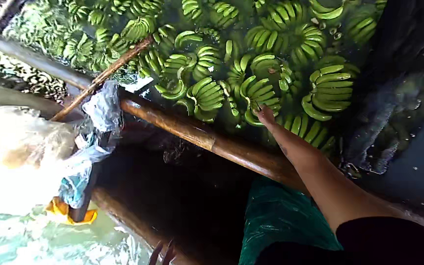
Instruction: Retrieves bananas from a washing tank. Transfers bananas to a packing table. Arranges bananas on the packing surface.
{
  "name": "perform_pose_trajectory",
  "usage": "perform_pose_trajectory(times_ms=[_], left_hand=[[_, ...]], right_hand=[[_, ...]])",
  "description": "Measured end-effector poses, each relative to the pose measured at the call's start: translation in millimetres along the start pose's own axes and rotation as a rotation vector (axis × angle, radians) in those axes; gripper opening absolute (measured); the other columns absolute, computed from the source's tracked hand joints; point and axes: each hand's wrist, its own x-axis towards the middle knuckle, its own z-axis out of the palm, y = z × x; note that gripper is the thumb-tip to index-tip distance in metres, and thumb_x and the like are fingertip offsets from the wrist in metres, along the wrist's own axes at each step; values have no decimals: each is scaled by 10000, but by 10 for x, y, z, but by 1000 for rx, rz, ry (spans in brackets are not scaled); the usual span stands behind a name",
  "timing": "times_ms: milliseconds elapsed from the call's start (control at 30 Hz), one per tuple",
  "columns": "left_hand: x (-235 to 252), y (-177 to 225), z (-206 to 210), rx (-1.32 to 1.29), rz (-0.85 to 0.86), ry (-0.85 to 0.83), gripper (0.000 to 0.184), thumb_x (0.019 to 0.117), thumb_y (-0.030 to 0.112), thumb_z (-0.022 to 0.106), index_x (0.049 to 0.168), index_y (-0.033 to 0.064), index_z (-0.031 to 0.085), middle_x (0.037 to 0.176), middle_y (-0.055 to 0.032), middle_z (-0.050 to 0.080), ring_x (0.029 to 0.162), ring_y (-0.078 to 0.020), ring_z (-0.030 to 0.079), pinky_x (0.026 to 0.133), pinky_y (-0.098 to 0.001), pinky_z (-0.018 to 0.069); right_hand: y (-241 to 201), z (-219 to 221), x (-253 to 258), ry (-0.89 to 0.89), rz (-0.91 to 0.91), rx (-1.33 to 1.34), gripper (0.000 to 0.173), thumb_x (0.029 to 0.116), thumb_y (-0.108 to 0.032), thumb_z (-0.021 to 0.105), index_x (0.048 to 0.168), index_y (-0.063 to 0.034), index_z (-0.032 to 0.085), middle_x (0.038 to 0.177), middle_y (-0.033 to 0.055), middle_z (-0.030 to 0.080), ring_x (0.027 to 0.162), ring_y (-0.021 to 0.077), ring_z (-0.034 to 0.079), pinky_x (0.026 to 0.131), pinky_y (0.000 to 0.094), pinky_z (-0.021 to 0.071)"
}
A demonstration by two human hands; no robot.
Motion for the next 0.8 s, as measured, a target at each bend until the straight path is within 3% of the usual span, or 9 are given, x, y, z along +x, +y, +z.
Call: perform_pose_trajectory(times_ms=[33,100,233,300,367,500,567,667,800], left_hand=[[185,-59,-55,28,31,-46,412,944,-90,511,1297,-290,434,1239,-295,625,1038,-106,647,940,-240,503],[558,8,-94,123,-64,-110,414,989,-34,518,1347,-224,433,1253,-251,641,1033,-55,666,938,-209,507],[1249,-323,-330,416,535,-425,580,948,265,699,1355,-122,556,1450,-342,480,1338,-237,533,1094,-322,464],[1659,-292,-257,478,614,-491,584,922,254,707,1333,-139,577,1426,-391,479,1289,-352,567,1065,-388,490],[2055,-130,-164,561,539,-619,565,912,185,710,1363,-122,566,1471,-379,444,1306,-422,549,1086,-462,480],[2905,175,125,744,632,-789,505,958,261,668,1419,63,602,1518,-197,504,1357,-367,540,1082,-551,475],[3294,283,327,691,751,-841,477,977,344,627,1409,142,625,1486,-97,561,1336,-261,572,1067,-487,503],[3732,533,886,413,682,-1026,457,1011,296,582,1405,65,603,1383,-103,631,1207,-179,649,1036,-365,545],[3792,773,1856,138,318,-1224,443,1028,141,514,1449,3,518,1413,-145,599,1186,-205,663,1013,-383,560]], right_hand=[[-114,67,120,26,15,-61,515,1033,-412,583,1422,-75,561,1295,237,655,1198,426,636,965,634,506],[-316,194,299,61,84,-140,550,1030,-457,562,1461,-119,504,1256,219,676,1144,423,666,889,631,538],[-482,463,563,91,192,-205,837,944,-595,638,1549,-86,363,1188,242,692,1079,438,685,844,640,547],[-477,598,669,105,222,-258,871,926,-540,686,1569,-79,322,1167,240,701,1069,436,690,846,635,546],[-439,688,711,105,223,-353,731,957,-443,649,1524,-63,387,1131,243,708,1038,441,700,807,628,554],[-434,368,810,67,149,-389,485,965,-385,666,1297,-33,632,1168,255,691,1080,458,673,848,667,535],[-430,-38,847,26,84,-283,465,945,-370,713,1214,8,680,1151,279,680,1087,466,654,890,693,509],[-566,-716,670,-46,-29,-187,403,938,-313,751,1091,54,687,984,271,668,941,429,646,858,662,493],[-761,-1040,132,-65,-153,-250,276,922,-260,761,1072,-31,727,889,177,681,840,345,649,803,616,501]])
